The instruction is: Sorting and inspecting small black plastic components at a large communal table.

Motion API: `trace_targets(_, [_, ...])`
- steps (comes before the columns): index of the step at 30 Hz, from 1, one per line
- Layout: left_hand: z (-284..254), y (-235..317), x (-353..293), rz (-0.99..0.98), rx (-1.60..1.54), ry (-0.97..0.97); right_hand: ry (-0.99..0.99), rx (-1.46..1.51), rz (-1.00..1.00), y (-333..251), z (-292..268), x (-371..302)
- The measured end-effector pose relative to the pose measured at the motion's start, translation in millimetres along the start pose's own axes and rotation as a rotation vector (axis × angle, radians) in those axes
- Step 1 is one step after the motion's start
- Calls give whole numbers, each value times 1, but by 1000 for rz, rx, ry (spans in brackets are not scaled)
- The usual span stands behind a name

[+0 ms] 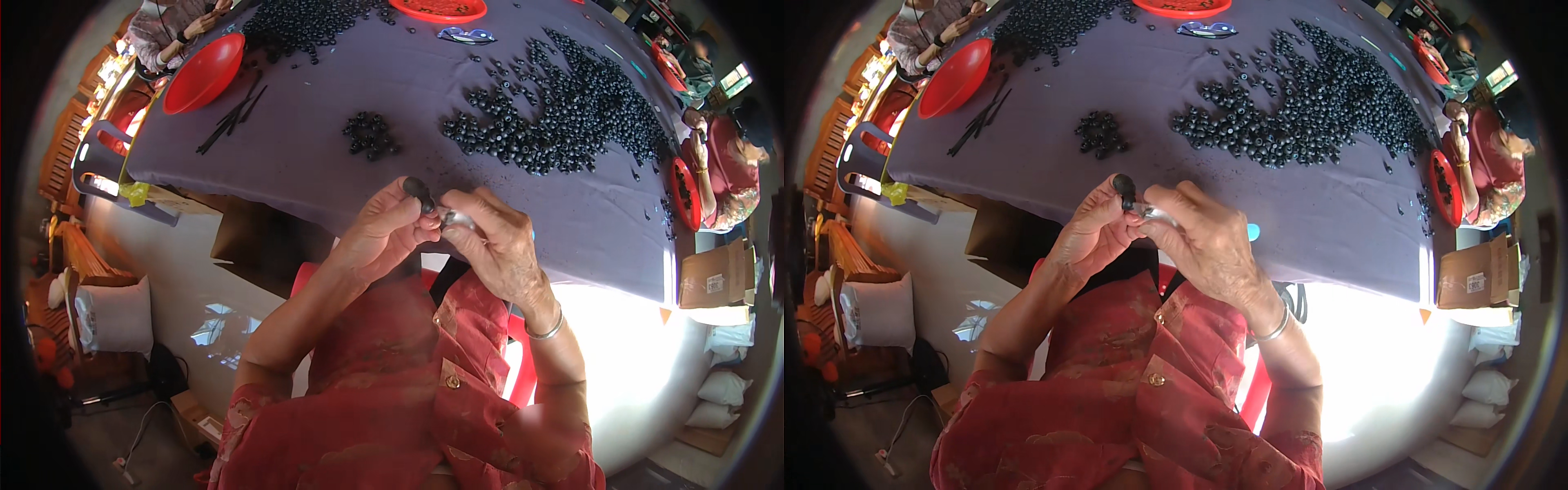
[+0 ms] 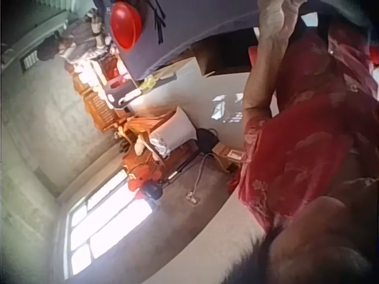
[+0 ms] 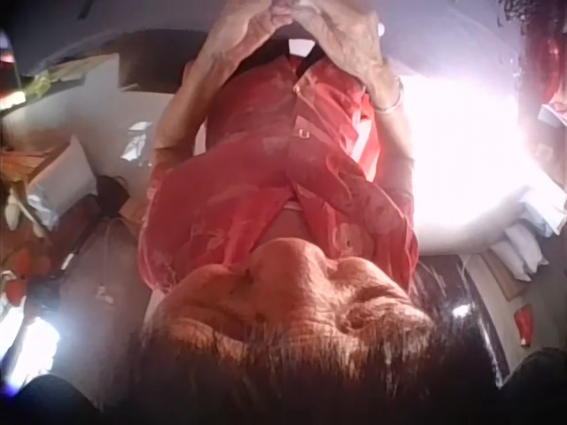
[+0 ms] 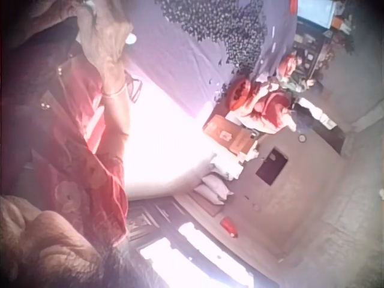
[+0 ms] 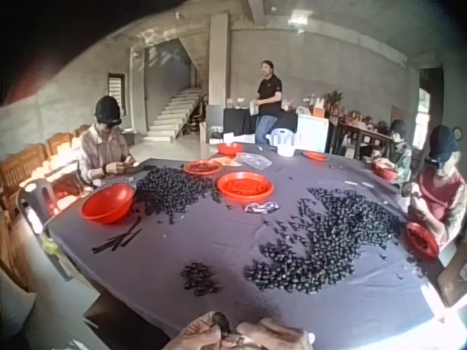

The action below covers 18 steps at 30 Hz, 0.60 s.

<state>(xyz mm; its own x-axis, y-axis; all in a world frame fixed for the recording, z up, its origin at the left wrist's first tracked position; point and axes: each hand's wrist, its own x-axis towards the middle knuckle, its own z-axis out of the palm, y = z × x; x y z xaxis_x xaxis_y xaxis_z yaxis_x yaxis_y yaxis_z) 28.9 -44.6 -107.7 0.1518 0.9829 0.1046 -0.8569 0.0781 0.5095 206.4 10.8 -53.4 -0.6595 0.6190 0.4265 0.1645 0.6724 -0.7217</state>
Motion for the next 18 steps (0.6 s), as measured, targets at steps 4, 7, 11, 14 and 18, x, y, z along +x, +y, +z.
trace_targets(4, [7,-2,3,10,7,-16,75,-169,-125,2,9,-5])
trace_targets(7, [9,-1,3,-9,-1,25,109,-217,-145,5,12,-5])
trace_targets(11, [3,-3,4,1,36,6,78,-185,-114,7,11,-6])
trace_targets(14, [-4,-6,3,-3,39,-10,54,-106,-51,7,10,-7])
trace_targets(18, [-3,-7,2,-19,11,2,45,-11,-21,11,11,-8])
